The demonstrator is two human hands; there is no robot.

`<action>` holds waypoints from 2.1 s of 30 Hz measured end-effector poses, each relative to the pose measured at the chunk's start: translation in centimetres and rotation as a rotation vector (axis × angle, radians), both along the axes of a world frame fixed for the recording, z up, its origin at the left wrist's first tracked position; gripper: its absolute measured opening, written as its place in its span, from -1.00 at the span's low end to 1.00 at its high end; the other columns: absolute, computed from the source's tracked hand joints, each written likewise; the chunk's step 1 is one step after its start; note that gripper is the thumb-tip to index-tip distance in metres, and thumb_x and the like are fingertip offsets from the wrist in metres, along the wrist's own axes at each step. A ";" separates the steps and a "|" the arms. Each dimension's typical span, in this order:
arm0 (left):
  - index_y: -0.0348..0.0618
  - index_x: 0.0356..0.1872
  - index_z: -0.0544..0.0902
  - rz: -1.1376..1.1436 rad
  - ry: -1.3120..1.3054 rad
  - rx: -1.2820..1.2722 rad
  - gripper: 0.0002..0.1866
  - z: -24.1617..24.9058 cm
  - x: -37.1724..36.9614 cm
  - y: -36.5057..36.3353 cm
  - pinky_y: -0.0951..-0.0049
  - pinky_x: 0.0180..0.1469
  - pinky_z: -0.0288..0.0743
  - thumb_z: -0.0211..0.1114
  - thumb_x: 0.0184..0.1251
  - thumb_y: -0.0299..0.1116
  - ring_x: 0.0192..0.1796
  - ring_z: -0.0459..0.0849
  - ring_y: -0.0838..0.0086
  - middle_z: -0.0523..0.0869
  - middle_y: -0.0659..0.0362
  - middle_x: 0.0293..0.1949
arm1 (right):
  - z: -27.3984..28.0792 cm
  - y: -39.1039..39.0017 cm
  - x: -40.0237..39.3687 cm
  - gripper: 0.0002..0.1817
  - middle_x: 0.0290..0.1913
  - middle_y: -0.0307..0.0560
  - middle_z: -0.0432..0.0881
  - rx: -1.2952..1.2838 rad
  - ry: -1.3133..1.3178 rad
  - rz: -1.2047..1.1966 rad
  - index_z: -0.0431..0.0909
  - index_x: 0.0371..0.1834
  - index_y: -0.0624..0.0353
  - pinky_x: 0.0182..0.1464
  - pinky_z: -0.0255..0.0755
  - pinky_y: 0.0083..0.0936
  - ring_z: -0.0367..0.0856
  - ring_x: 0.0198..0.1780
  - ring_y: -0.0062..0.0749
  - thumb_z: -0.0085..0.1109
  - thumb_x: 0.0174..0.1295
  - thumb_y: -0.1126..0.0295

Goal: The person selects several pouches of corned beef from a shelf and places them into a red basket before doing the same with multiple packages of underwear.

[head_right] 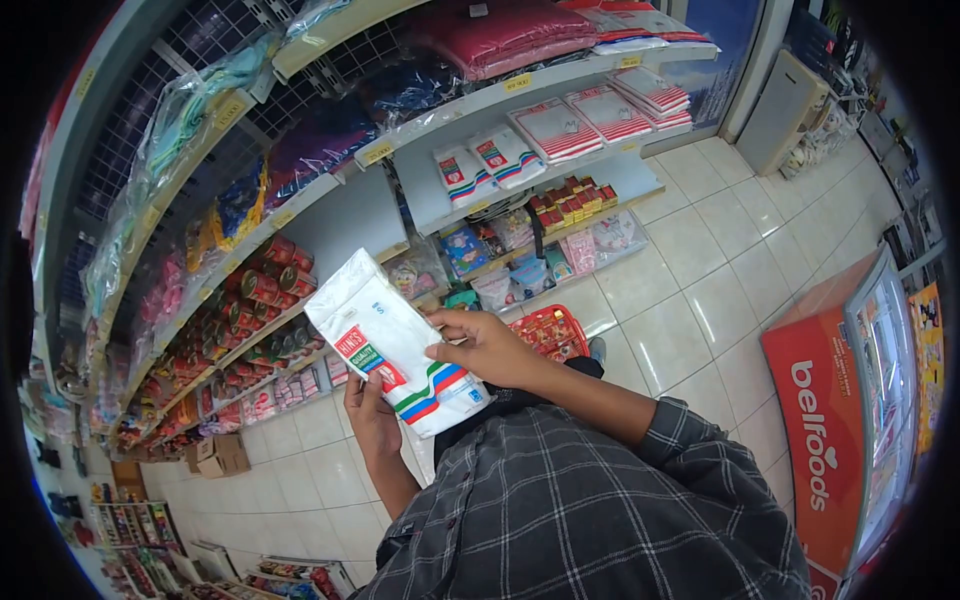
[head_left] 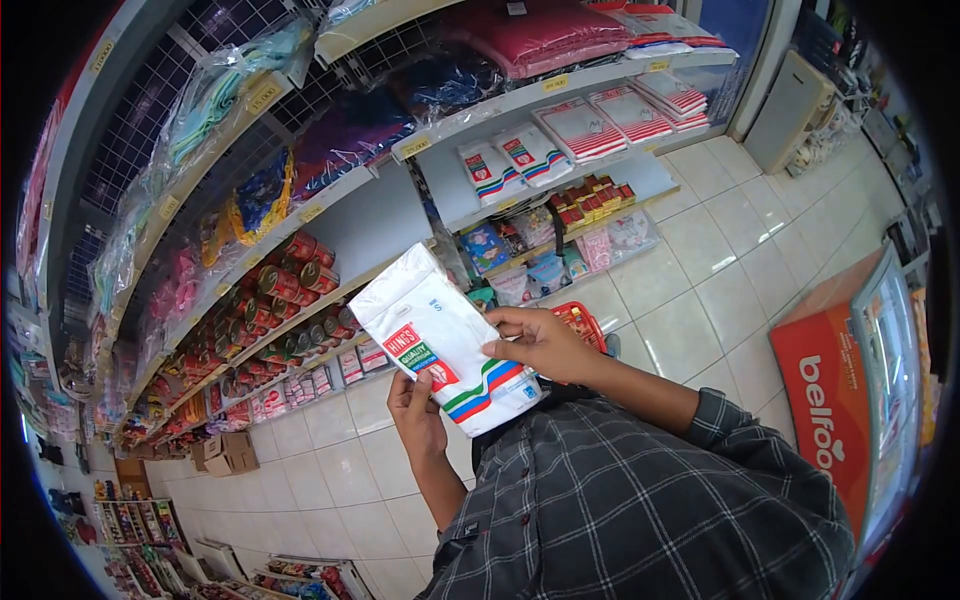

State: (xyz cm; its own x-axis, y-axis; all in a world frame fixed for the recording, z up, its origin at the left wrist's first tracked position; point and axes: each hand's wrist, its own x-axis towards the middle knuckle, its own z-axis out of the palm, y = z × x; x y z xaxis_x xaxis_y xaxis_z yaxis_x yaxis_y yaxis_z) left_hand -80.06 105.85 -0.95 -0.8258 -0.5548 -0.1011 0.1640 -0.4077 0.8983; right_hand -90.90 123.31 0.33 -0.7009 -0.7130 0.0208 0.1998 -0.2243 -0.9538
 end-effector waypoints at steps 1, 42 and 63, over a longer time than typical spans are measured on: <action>-0.28 -0.07 0.55 -0.010 0.001 0.007 -0.76 -0.1 0.0 0.0 0.54 -0.13 0.53 0.28 0.28 -0.44 -0.21 0.67 0.55 0.69 0.15 -0.21 | 0.0 0.1 0.1 -0.60 -0.17 -0.04 0.68 0.015 -0.001 -0.011 0.43 0.12 0.32 -0.11 0.51 -0.62 0.62 -0.15 -0.58 0.21 0.22 0.49; -0.28 -0.01 0.52 -0.075 -0.033 0.044 -0.70 -1.1 1.5 0.1 0.41 0.05 0.48 0.27 0.26 -0.44 -0.08 0.64 0.49 0.68 0.12 -0.11 | -0.6 1.2 0.2 -0.66 -0.11 -0.07 0.66 0.006 -0.207 0.083 0.46 0.09 0.28 -0.03 0.51 -0.60 0.62 -0.09 -0.55 0.19 0.25 0.47; -0.27 -0.16 0.58 -0.015 -0.143 -0.097 -0.83 -0.2 1.3 0.6 0.60 -0.28 0.44 0.28 0.27 -0.45 -0.33 0.61 0.65 0.68 0.22 -0.34 | -2.6 0.5 0.4 -0.59 -0.14 -0.01 0.68 0.054 -0.162 -0.056 0.42 0.15 0.34 -0.12 0.51 -0.62 0.64 -0.15 -0.55 0.19 0.25 0.48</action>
State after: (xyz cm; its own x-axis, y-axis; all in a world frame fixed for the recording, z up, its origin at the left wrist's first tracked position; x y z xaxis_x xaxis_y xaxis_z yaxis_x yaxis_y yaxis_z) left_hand -78.79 106.46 -1.18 -0.8152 -0.5552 -0.1646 0.0260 -0.3190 0.9474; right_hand -90.53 123.76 -2.24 -0.7306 -0.6698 -0.1331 0.3404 -0.1882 -0.9212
